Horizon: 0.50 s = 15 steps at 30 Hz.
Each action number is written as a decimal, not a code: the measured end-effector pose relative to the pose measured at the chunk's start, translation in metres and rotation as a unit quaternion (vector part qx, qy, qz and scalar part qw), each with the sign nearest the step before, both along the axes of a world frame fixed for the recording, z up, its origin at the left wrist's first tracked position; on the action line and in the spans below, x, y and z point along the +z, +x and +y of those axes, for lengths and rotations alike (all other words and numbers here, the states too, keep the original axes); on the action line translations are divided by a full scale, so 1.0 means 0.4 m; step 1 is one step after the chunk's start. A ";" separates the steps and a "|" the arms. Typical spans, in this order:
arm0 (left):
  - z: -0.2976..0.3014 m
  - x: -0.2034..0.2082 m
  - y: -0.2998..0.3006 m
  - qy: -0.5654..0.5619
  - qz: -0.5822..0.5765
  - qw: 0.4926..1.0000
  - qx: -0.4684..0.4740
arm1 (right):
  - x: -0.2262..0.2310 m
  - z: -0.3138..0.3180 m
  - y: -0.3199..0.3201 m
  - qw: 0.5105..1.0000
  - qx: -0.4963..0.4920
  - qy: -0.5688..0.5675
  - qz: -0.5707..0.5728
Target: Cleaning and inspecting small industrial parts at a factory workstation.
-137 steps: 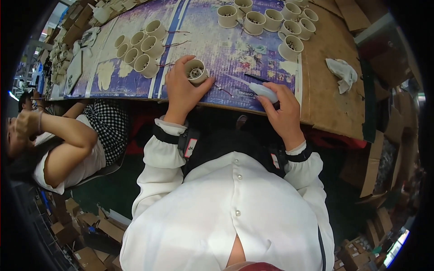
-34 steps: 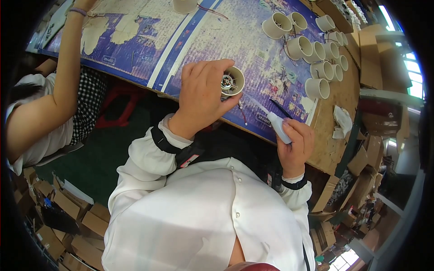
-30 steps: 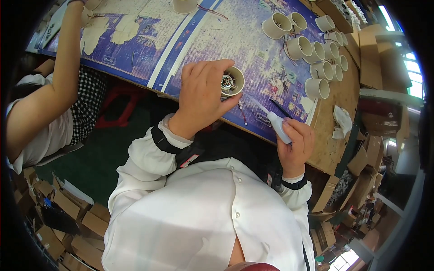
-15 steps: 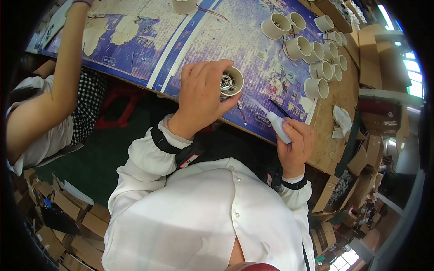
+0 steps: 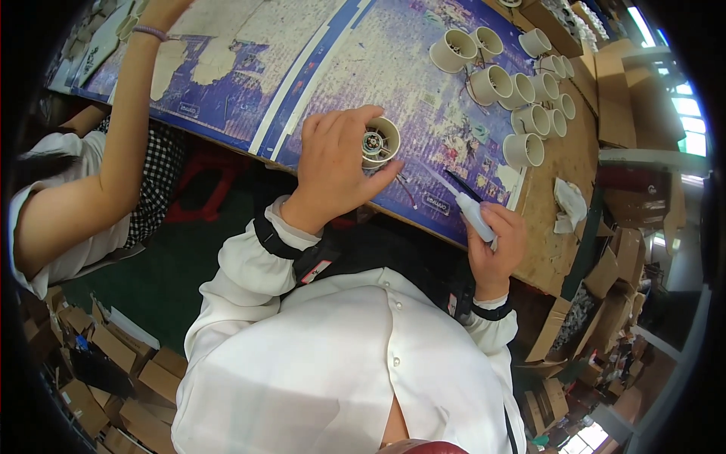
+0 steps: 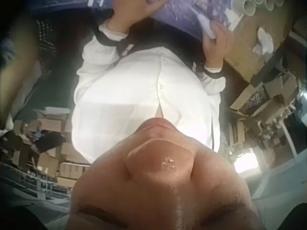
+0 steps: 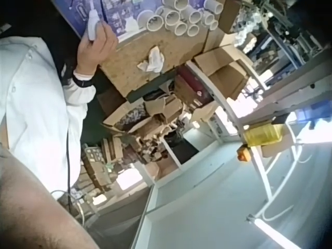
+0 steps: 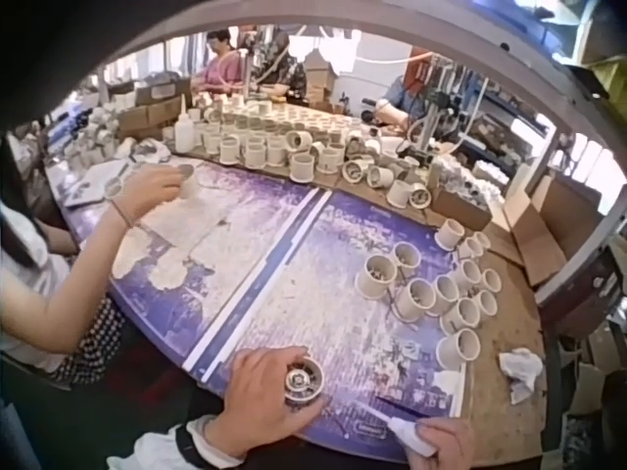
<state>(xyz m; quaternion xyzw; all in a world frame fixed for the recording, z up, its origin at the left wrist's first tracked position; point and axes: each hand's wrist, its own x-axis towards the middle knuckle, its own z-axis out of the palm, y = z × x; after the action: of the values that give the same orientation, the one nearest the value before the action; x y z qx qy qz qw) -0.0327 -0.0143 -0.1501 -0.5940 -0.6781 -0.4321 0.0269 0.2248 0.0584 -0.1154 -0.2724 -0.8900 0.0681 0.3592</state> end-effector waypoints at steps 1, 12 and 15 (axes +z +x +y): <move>-0.001 0.002 -0.001 0.001 0.000 1.000 -0.001 | -0.007 0.000 0.005 0.999 -0.015 -0.030 0.022; -0.008 0.014 -0.024 -0.001 0.023 1.000 0.016 | -0.065 0.045 0.097 0.650 0.050 -0.601 0.463; -0.013 0.013 -0.032 -0.038 -0.099 0.994 -0.020 | -0.070 0.058 0.144 0.547 0.118 -0.642 0.525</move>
<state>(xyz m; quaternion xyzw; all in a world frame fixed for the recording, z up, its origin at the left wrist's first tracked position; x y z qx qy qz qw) -0.0454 -0.0193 -0.1451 -0.5626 -0.6814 -0.4628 -0.0715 0.2825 0.0815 -0.1433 -0.2388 -0.2866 0.7938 0.4804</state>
